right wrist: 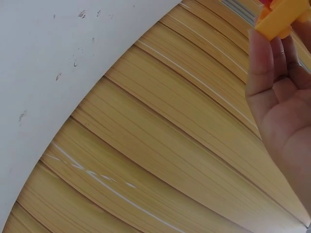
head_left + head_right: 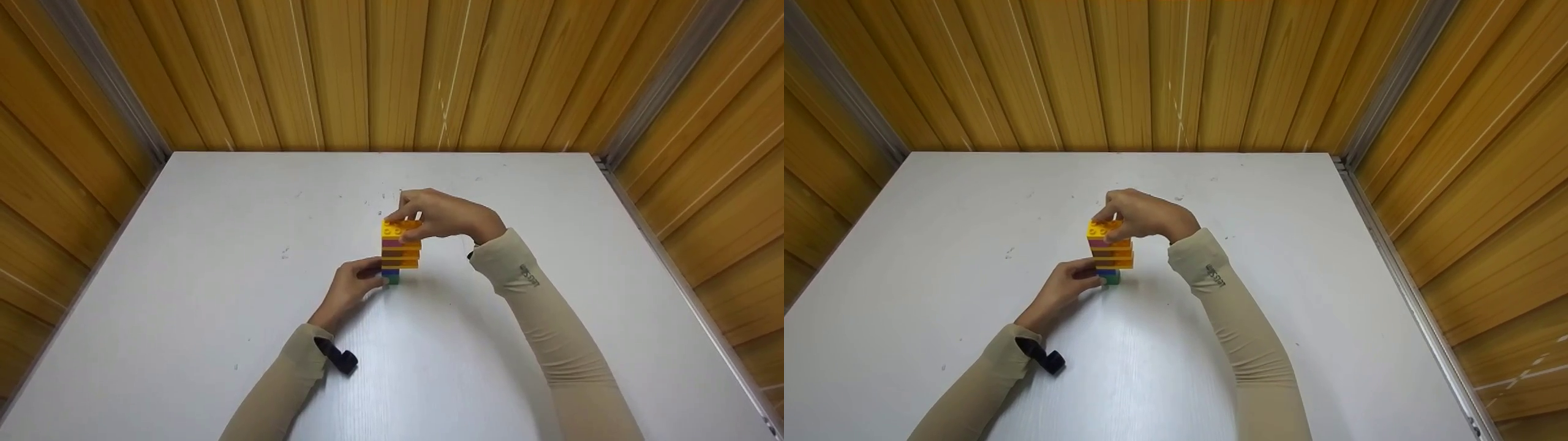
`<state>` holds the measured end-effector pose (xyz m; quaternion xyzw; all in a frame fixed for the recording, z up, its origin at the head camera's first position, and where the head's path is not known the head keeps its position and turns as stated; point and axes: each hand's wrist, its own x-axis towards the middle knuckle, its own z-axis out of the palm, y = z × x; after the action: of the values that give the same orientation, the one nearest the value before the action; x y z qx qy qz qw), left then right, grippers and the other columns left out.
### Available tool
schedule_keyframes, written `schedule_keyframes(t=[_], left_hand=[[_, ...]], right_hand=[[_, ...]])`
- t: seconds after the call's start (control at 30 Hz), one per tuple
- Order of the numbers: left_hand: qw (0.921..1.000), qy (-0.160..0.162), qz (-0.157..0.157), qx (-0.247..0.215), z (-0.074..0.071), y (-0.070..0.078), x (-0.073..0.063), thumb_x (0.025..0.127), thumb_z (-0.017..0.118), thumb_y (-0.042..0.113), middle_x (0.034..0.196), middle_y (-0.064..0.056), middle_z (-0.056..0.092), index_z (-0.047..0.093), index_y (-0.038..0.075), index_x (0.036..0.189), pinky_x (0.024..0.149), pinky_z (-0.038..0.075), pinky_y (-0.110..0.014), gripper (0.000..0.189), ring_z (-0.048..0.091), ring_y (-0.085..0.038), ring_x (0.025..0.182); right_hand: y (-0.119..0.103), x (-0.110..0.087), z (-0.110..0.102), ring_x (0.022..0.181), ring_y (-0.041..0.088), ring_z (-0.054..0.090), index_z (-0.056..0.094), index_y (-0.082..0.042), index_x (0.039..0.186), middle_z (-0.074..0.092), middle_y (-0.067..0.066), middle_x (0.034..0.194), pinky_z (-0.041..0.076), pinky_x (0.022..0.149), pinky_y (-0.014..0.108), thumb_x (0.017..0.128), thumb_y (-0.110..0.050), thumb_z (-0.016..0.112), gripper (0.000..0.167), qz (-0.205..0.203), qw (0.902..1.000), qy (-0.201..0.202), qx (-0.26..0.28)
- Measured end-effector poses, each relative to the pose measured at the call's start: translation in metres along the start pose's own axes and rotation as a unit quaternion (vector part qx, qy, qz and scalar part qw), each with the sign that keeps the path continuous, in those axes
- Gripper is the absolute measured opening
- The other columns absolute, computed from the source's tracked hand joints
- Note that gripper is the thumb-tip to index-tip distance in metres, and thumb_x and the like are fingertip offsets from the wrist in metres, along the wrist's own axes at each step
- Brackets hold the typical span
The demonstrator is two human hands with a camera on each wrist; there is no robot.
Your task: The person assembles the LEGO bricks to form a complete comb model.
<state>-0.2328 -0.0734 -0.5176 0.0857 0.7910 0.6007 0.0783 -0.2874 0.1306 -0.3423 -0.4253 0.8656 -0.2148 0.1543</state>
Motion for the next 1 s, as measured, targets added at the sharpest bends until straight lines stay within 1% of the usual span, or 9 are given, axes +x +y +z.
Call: schedule_keyframes(t=[0.27,0.4,0.63,0.8,0.9,1.0], left_hand=[[0.9999,-0.001,-0.013,-0.003,0.000,0.002,-0.001,0.086,0.068,0.009,0.129,-0.008,0.063,0.059,0.007,0.131,0.103,0.048,-0.034,0.046,0.060,-0.021,0.118],[1.0000,0.001,-0.006,-0.005,0.000,0.002,-0.001,0.086,0.068,0.008,0.128,-0.010,0.063,0.059,0.006,0.130,0.102,0.048,-0.036,0.045,0.061,-0.022,0.117],[1.0000,0.000,-0.003,0.003,0.001,0.003,0.001,0.086,0.069,0.010,0.126,-0.011,0.065,0.059,0.005,0.131,0.101,0.049,-0.037,0.046,0.062,-0.022,0.115],[1.0000,0.002,-0.004,0.001,0.001,0.008,0.002,0.087,0.068,0.010,0.125,-0.012,0.065,0.059,0.004,0.131,0.099,0.050,-0.036,0.045,0.063,-0.022,0.112],[0.9998,-0.001,-0.005,0.021,0.001,0.012,0.004,0.088,0.068,0.011,0.125,-0.011,0.065,0.058,0.004,0.131,0.099,0.050,-0.036,0.045,0.063,-0.022,0.112],[0.9992,-0.006,-0.010,0.039,0.000,0.015,0.007,0.088,0.068,0.013,0.127,-0.009,0.063,0.057,0.007,0.133,0.100,0.050,-0.036,0.046,0.063,-0.022,0.113]], right_hand=[[0.000,-0.001,-0.002,0.102,0.022,0.058,0.063,-0.010,0.128,0.059,0.008,0.103,0.055,0.088,0.035,0.086,-0.014,0.071,0.043,-0.006,1.0000,-0.002,0.003],[0.004,0.000,-0.001,0.102,0.022,0.059,0.063,-0.010,0.128,0.061,0.008,0.107,0.055,0.088,0.036,0.087,-0.015,0.071,0.042,-0.015,0.9999,0.007,0.002],[0.012,0.000,0.000,0.105,0.022,0.059,0.062,-0.011,0.129,0.063,0.008,0.115,0.054,0.091,0.037,0.089,-0.016,0.068,0.041,-0.009,0.9999,0.014,-0.002],[0.017,0.002,0.000,0.109,0.025,0.059,0.062,-0.008,0.128,0.063,0.010,0.121,0.053,0.094,0.042,0.091,-0.017,0.066,0.039,-0.010,0.9993,0.036,0.003],[0.022,0.002,0.001,0.112,0.026,0.058,0.062,-0.009,0.129,0.062,0.011,0.125,0.052,0.096,0.043,0.092,-0.019,0.065,0.039,-0.005,0.9983,0.055,0.020],[0.029,0.002,0.004,0.117,0.026,0.056,0.061,-0.011,0.130,0.061,0.010,0.128,0.049,0.099,0.044,0.092,-0.022,0.064,0.039,-0.001,0.9958,0.084,0.038]])
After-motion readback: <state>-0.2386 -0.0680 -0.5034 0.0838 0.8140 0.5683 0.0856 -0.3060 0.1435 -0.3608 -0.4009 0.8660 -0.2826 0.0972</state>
